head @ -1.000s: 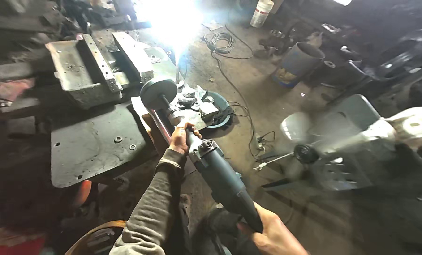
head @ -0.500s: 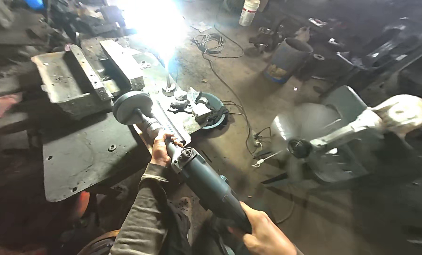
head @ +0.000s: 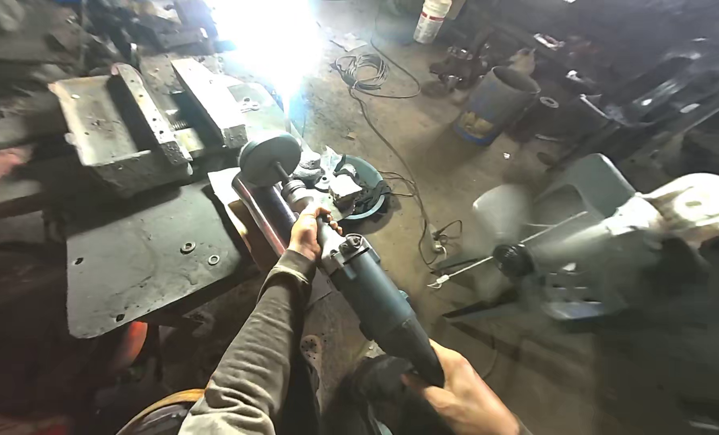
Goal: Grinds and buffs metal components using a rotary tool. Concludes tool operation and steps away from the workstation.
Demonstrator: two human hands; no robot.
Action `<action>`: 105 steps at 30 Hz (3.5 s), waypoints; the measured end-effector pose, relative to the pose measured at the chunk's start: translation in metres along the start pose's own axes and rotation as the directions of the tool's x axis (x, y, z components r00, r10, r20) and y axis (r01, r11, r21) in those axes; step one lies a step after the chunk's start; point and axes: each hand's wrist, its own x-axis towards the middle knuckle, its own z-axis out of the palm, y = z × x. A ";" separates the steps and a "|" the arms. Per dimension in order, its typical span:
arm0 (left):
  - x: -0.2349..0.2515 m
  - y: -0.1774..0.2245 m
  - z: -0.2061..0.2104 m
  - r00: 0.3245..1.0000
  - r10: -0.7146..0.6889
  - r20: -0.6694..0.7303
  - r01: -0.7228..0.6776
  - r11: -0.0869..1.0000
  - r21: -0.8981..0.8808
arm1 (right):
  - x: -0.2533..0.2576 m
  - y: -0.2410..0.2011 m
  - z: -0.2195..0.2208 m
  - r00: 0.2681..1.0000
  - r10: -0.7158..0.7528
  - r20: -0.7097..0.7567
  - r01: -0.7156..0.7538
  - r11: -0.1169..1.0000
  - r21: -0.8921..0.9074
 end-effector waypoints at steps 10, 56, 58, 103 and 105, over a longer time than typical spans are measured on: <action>0.009 0.000 0.003 0.999 -0.031 -0.009 0.031 0.999 0.013 | 0.002 -0.008 -0.002 1.000 0.029 0.006 -0.029 0.999 0.018; 0.017 -0.009 0.006 0.998 -0.048 -0.037 0.049 0.998 0.037 | 0.004 0.001 -0.001 0.998 0.046 0.033 -0.049 0.992 0.116; 0.021 -0.013 0.002 0.999 -0.044 -0.028 0.045 0.998 0.046 | 0.004 0.001 -0.001 0.998 0.048 0.033 -0.051 0.992 0.119; 0.014 -0.011 -0.001 0.999 0.026 0.022 -0.028 0.995 0.093 | 0.008 0.003 -0.001 1.000 0.021 0.013 -0.022 0.997 0.073; 0.020 -0.012 0.002 1.000 0.013 0.008 -0.014 0.998 0.066 | 0.009 0.004 -0.002 1.000 0.029 0.007 -0.029 0.996 0.089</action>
